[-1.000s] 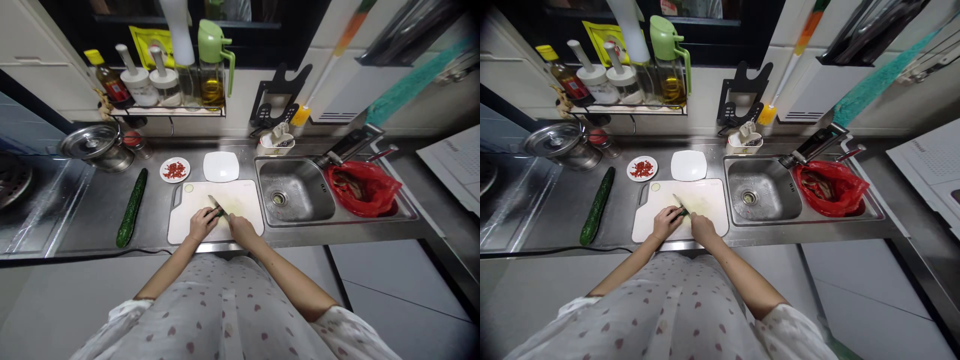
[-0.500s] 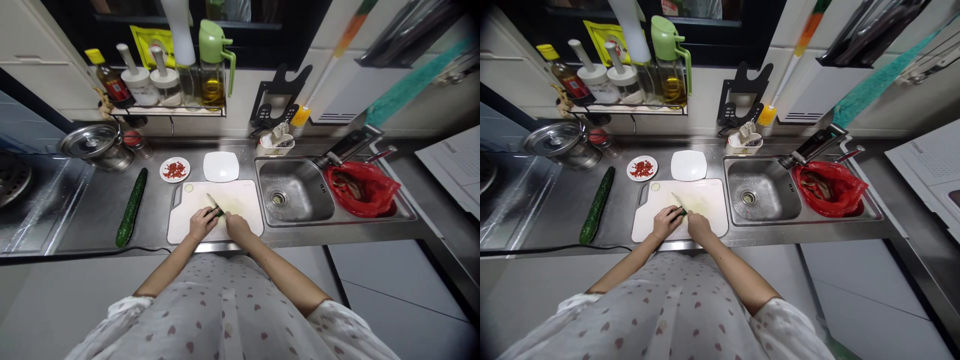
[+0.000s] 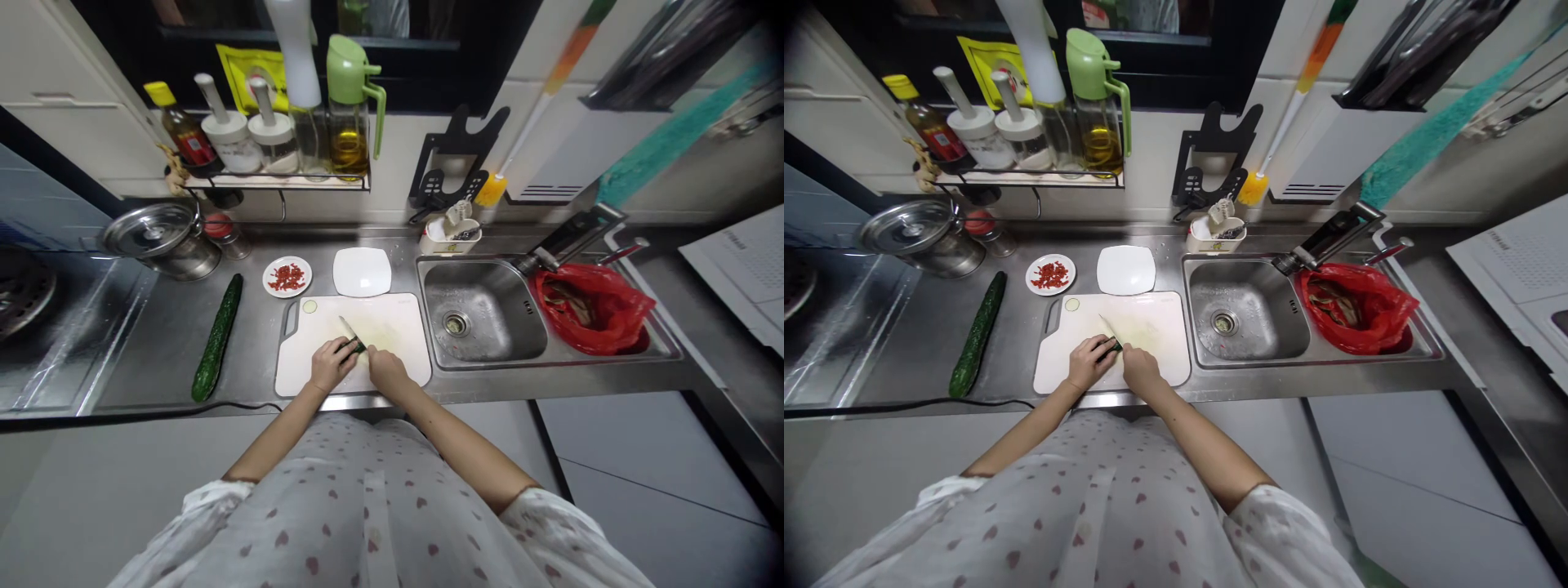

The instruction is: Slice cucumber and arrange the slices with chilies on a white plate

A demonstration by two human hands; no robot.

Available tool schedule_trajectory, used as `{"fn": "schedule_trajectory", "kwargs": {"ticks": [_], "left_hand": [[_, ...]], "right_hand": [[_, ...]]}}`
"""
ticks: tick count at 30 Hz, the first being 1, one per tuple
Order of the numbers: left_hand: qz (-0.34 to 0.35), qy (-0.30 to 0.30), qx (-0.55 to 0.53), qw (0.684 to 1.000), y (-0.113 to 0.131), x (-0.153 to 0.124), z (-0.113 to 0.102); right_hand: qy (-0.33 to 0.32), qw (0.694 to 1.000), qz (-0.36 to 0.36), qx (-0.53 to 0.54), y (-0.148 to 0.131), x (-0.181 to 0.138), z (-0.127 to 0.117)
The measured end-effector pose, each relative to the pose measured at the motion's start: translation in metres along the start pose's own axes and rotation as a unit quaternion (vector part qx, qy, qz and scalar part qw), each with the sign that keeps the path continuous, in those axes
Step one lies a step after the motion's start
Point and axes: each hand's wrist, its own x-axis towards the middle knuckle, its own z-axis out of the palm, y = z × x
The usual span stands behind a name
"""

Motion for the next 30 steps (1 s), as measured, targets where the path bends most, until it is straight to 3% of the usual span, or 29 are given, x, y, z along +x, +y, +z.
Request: {"fn": "schedule_trajectory", "kwargs": {"ticks": [8,30], "left_hand": [[-0.006,0.005,0.008,1.0,0.0,0.001,0.001],[-0.008,-0.004,0.002,1.0,-0.002,0.0,0.001]], "right_hand": [[-0.026,1.0,0.006,-0.009,0.005,-0.02,-0.005],[0.001,1.0,-0.021,0.005,-0.004,0.021,0.0]]}}
